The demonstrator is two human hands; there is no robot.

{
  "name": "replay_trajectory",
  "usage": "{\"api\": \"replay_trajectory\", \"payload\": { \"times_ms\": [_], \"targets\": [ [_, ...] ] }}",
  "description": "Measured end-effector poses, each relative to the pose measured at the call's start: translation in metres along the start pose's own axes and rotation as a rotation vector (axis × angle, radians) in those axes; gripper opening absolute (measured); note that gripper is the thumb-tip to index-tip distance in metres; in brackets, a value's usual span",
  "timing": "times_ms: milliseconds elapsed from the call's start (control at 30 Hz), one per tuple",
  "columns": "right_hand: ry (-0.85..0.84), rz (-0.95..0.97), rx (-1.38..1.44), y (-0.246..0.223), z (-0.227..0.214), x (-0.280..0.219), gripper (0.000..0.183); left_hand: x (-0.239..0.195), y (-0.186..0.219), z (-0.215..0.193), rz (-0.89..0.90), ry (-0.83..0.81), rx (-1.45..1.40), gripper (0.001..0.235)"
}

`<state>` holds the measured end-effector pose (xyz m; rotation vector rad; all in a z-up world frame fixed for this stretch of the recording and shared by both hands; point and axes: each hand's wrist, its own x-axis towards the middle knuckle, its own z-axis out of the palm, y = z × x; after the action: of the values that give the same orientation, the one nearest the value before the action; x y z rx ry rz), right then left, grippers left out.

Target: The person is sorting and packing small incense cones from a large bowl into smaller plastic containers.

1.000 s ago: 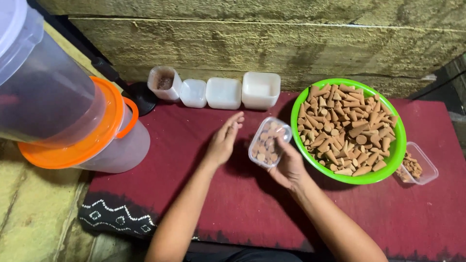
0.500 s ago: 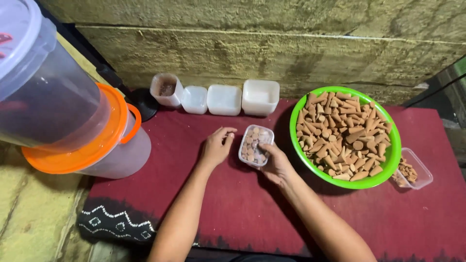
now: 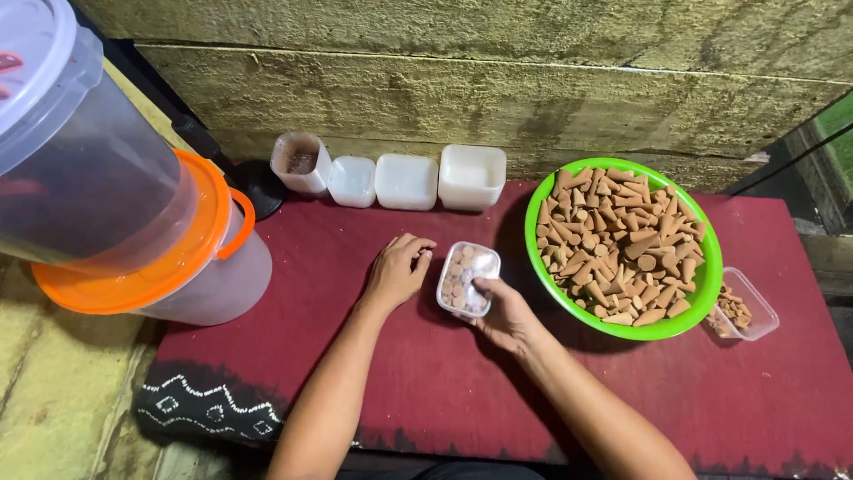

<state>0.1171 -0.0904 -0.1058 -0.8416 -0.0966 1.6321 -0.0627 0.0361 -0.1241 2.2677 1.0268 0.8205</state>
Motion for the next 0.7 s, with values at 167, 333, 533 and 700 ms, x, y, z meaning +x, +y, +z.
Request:
{"api": "replay_trajectory", "payload": {
  "times_ms": [167,333,533,700],
  "targets": [
    [-0.138,-0.175,-0.037,-0.052,0.071,-0.033,0.027,-0.001,-0.014,0.015,0.005,0.022,0.009,0.018],
    [-0.155,-0.338,-0.080,-0.059,0.070,-0.023,0.017,0.000,-0.009,0.007,-0.023,0.034,-0.010,0.015],
    [0.046,-0.105,-0.264,-0.022,0.024,0.004,0.025,-0.001,-0.007,0.015,0.082,-0.066,0.162,0.020],
    [-0.198,-0.340,-0.312,-0.052,0.037,-0.010,0.069,0.000,0.006,0.016,-0.010,-0.155,0.420,0.022]
  ]
}}
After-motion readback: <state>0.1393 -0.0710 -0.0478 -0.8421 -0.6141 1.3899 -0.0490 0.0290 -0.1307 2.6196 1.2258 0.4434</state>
